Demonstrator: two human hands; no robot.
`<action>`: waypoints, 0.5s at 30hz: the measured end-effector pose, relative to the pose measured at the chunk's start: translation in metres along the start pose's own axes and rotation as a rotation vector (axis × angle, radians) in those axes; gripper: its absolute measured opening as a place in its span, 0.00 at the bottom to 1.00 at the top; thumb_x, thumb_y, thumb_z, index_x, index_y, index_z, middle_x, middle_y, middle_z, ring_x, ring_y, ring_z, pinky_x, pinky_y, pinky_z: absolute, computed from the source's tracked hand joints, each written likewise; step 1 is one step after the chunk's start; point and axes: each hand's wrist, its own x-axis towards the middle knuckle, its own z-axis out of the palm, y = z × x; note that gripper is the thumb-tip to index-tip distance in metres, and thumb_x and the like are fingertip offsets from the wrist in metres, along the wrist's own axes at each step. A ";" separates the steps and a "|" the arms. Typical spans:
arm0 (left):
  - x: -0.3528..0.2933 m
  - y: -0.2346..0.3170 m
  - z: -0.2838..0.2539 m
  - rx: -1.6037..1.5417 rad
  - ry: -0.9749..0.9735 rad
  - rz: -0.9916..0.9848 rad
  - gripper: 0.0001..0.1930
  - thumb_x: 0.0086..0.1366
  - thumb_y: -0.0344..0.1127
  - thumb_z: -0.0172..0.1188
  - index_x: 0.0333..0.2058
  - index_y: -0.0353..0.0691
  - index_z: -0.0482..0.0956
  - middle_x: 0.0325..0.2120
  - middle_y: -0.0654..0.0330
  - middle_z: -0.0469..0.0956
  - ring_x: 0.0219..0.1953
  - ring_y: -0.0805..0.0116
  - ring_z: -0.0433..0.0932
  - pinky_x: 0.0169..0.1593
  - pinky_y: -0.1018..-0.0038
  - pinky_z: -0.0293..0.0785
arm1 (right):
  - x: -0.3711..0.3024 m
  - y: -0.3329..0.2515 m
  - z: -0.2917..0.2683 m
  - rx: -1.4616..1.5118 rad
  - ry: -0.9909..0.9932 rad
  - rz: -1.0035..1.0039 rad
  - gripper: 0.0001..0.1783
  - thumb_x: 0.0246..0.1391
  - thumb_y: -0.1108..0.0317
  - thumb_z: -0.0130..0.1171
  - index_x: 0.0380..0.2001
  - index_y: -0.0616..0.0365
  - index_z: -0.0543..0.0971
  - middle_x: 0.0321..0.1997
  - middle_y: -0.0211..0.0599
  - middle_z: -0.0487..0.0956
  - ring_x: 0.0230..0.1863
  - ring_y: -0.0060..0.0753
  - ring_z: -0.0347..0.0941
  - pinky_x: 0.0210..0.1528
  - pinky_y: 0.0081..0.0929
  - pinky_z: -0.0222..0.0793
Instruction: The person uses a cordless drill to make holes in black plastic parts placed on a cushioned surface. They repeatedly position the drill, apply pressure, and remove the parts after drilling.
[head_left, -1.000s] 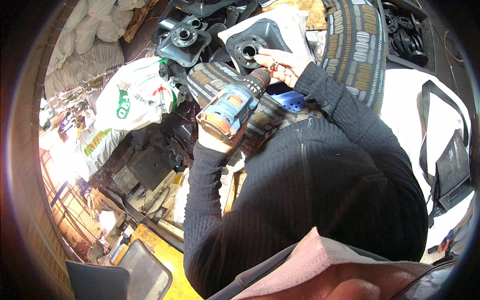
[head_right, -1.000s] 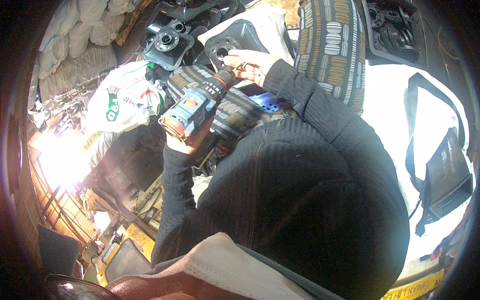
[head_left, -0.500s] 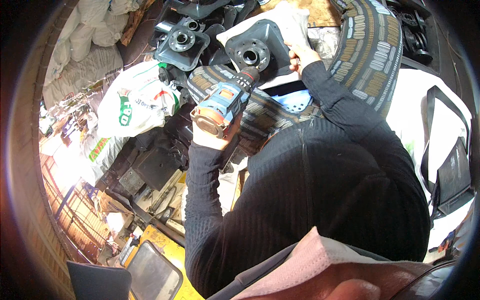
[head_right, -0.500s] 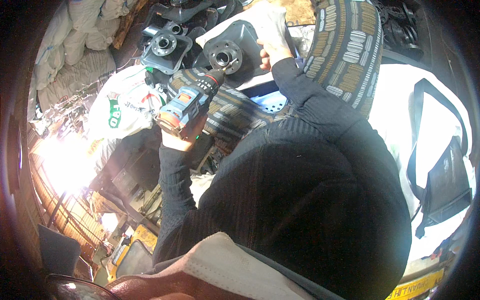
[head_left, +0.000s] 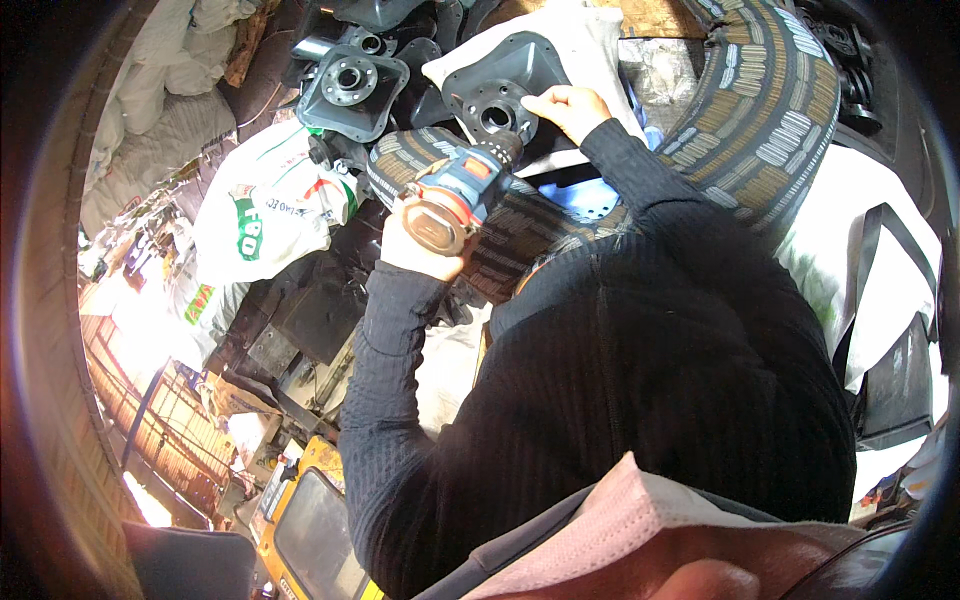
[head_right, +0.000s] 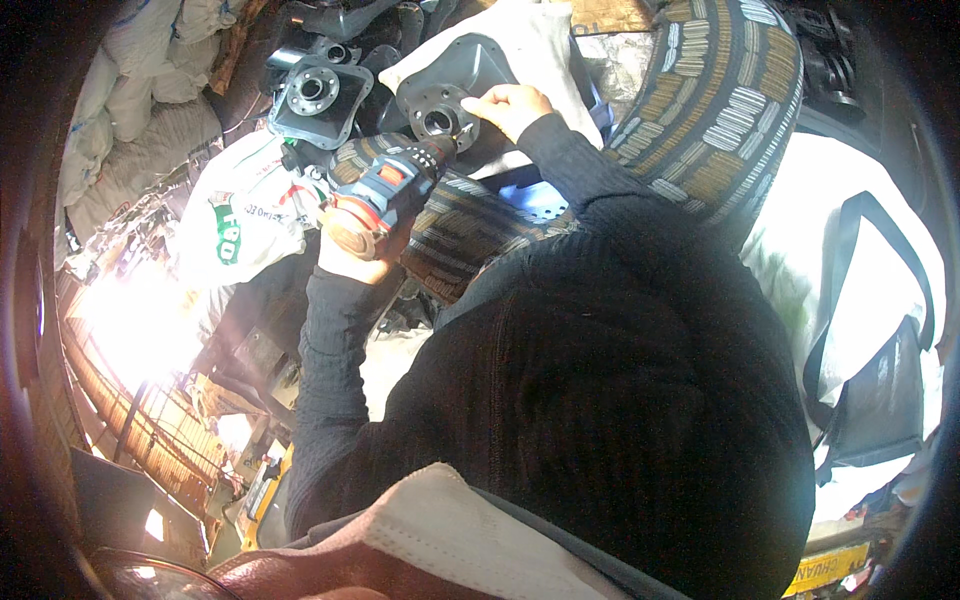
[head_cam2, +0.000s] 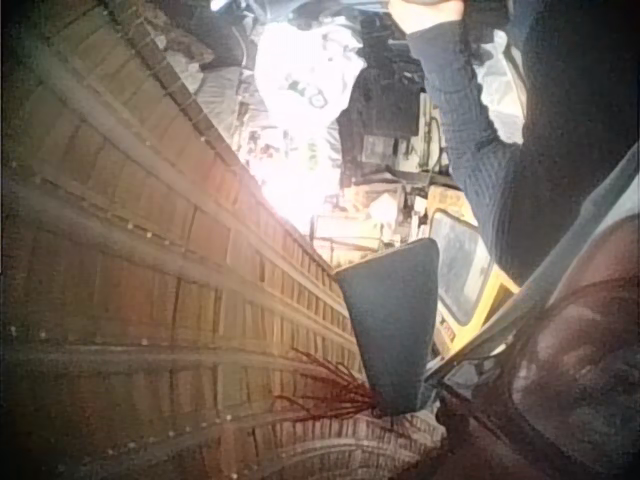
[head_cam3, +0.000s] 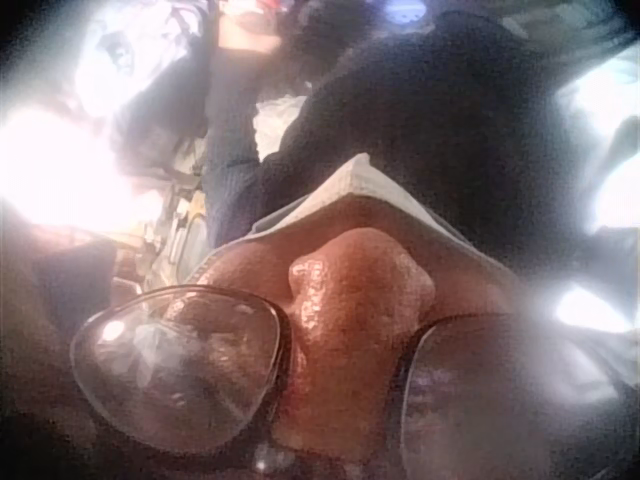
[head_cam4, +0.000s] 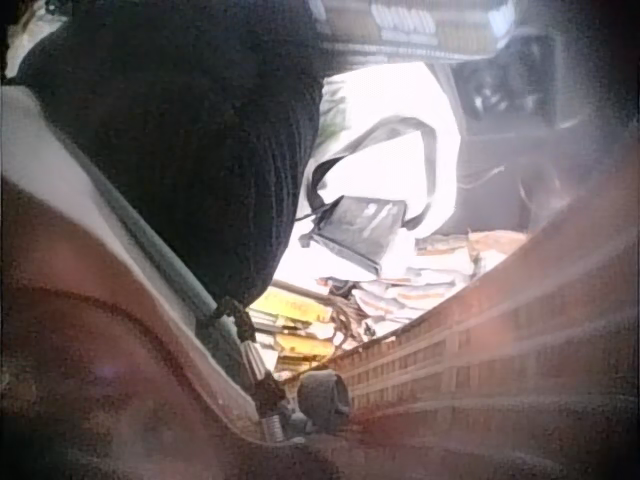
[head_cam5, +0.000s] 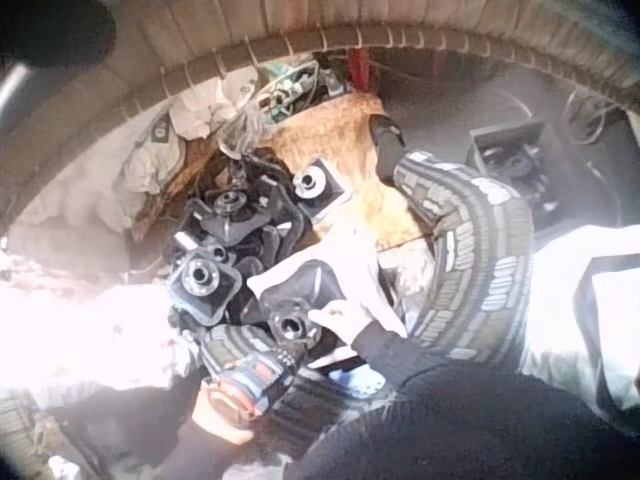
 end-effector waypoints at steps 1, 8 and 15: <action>-0.001 0.001 -0.001 -0.008 -0.017 0.012 0.24 0.49 0.38 0.62 0.46 0.41 0.71 0.43 0.55 0.75 0.46 0.59 0.74 0.49 0.66 0.70 | 0.001 0.001 0.000 0.010 -0.015 0.012 0.18 0.46 0.53 0.64 0.22 0.59 0.79 0.19 0.23 0.71 0.23 0.16 0.62 0.29 0.18 0.60; 0.019 0.036 -0.011 -0.668 -0.134 -0.073 0.20 0.63 0.35 0.41 0.53 0.37 0.63 0.49 0.54 0.70 0.50 0.61 0.71 0.54 0.65 0.68 | 0.003 0.007 -0.001 0.177 -0.064 0.051 0.16 0.47 0.54 0.63 0.21 0.56 0.77 0.15 0.17 0.65 0.18 0.12 0.56 0.22 0.16 0.53; 0.027 0.033 -0.002 -1.061 -0.162 -0.171 0.23 0.59 0.35 0.47 0.54 0.36 0.62 0.46 0.54 0.72 0.47 0.64 0.73 0.51 0.68 0.70 | 0.008 0.023 0.002 0.213 -0.095 0.007 0.19 0.47 0.50 0.63 0.22 0.56 0.77 0.14 0.19 0.65 0.16 0.14 0.57 0.20 0.18 0.54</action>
